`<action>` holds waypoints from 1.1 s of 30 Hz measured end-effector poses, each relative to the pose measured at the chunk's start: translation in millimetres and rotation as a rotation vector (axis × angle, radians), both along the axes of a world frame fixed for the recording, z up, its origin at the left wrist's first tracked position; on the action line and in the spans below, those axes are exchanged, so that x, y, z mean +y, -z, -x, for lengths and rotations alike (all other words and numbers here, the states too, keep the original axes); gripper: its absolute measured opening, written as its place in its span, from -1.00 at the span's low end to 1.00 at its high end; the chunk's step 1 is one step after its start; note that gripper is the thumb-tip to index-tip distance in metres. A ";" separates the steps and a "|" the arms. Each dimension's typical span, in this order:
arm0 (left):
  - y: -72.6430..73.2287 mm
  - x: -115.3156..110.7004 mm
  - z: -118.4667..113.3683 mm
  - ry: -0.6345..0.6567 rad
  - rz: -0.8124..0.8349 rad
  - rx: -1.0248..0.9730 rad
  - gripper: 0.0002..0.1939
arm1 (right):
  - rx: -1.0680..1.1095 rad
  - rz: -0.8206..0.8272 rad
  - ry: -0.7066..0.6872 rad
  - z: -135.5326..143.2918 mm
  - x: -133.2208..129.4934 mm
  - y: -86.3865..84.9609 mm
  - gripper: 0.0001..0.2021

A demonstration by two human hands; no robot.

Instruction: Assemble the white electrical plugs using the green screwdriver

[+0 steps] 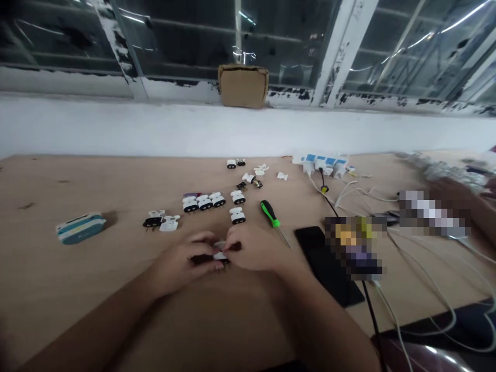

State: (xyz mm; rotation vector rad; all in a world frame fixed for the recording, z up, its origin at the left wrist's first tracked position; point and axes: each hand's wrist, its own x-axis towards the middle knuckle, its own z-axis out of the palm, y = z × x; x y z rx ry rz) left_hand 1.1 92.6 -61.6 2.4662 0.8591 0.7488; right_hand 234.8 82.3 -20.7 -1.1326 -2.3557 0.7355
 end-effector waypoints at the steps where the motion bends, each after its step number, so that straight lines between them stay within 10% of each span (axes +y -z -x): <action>1: 0.4 -0.8 -0.1 -0.005 0.015 -0.010 -0.88 | -0.024 -0.013 0.098 -3.1 1.8 -0.6 -0.82; 6: 0.3 -3.2 -1.6 -0.019 0.058 -0.012 -0.83 | -0.160 -0.141 0.652 -38.7 19.5 -3.9 -0.80; 10: -2.8 -2.0 -2.2 -0.009 0.040 0.046 -0.82 | -0.268 -0.088 0.795 -62.8 28.5 0.0 -0.83; 16: 0.6 0.7 -2.0 0.010 0.052 0.045 -0.80 | -0.285 -0.011 0.792 -65.6 32.5 11.9 -0.93; 22: 2.1 -2.2 -5.1 0.000 0.044 0.046 -0.82 | -0.008 -0.163 0.837 -63.8 29.8 -11.0 -0.78; 28: 2.9 -1.8 -6.2 0.013 -0.002 0.035 -0.81 | 0.868 -0.139 0.442 -30.5 13.8 -14.1 -0.68; 33: 9.2 1.6 -6.0 0.030 -0.023 0.004 -0.82 | 0.912 -0.090 0.416 -7.0 11.6 1.8 -0.72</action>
